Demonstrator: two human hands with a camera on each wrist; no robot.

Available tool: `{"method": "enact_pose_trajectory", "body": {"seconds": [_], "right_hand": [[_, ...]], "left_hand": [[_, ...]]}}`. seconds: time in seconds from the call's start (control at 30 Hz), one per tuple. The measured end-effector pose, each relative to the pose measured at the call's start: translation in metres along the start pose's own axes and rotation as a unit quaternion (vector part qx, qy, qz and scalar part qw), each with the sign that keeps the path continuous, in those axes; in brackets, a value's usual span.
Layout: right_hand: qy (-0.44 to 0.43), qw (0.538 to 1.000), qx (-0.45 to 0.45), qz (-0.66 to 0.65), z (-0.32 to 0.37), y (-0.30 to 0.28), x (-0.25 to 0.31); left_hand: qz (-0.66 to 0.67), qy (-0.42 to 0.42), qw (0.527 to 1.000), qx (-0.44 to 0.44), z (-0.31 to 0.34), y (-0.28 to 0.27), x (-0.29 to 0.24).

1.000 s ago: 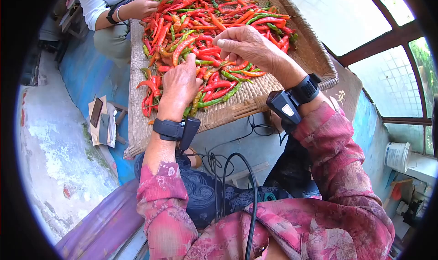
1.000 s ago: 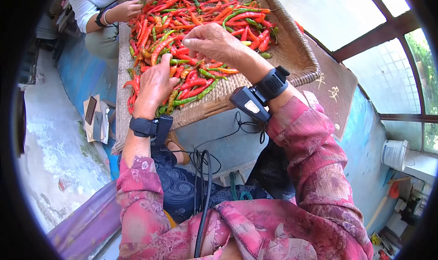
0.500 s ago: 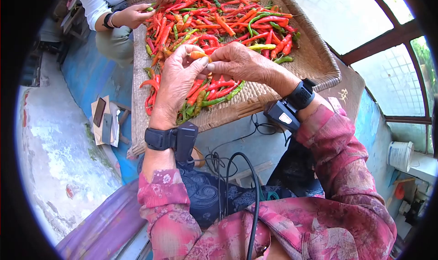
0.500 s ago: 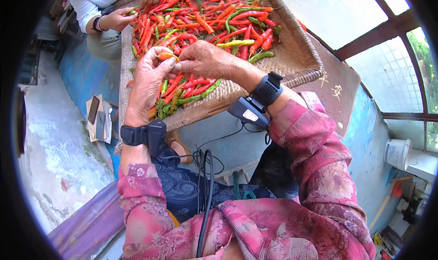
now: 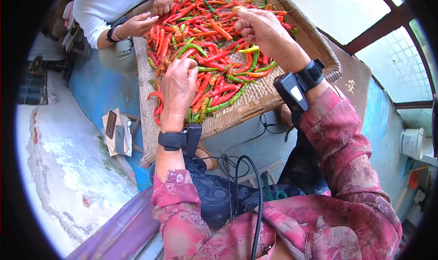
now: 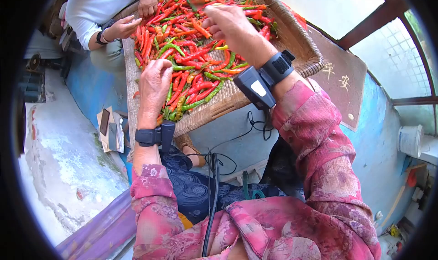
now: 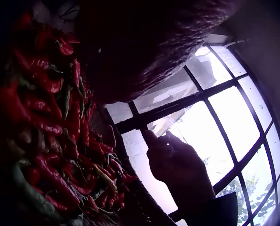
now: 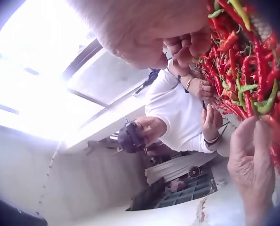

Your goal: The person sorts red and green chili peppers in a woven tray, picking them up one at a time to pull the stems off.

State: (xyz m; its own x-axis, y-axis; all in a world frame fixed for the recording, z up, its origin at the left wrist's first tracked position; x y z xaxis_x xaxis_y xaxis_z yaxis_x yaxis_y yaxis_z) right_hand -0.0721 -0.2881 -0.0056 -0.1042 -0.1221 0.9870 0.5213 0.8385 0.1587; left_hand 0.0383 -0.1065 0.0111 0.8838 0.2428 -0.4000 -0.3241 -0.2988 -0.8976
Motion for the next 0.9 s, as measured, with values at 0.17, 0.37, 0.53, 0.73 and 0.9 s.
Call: {"method": "enact_pose_trajectory", "body": {"seconds": [0.17, 0.37, 0.53, 0.73, 0.9], "right_hand": [[-0.041, 0.998, 0.049, 0.02, 0.0, 0.011, 0.025], [-0.117, 0.992, -0.039, -0.022, 0.006, -0.035, 0.064], [-0.124, 0.986, -0.065, -0.088, 0.011, -0.049, 0.068], [-0.125, 0.984, -0.038, -0.122, 0.006, -0.051, 0.067], [-0.131, 0.985, -0.069, -0.084, 0.011, -0.057, 0.071]], "left_hand": [[-0.044, 0.056, 0.997, 0.033, -0.01, 0.012, -0.026], [0.001, 0.208, 0.956, 0.206, -0.018, 0.072, -0.073], [-0.109, 0.12, 0.914, 0.372, -0.041, 0.126, -0.076], [-0.148, 0.064, 0.877, 0.452, -0.04, 0.14, -0.066], [-0.164, 0.054, 0.857, 0.485, -0.025, 0.134, -0.062]]}}
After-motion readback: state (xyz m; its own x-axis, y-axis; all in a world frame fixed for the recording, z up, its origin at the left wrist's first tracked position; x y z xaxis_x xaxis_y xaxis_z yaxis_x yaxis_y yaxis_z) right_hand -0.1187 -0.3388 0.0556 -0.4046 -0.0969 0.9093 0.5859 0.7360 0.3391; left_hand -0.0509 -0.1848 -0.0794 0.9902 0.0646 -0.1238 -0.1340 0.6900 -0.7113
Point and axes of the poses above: each hand's wrist, its own z-axis away from the middle knuckle, its own y-axis out of the palm, x = y × z, the point moved 9 cm from there along -z, towards the middle knuckle, and after that the axes turned 13 degrees about x, right-handed, at the moved point
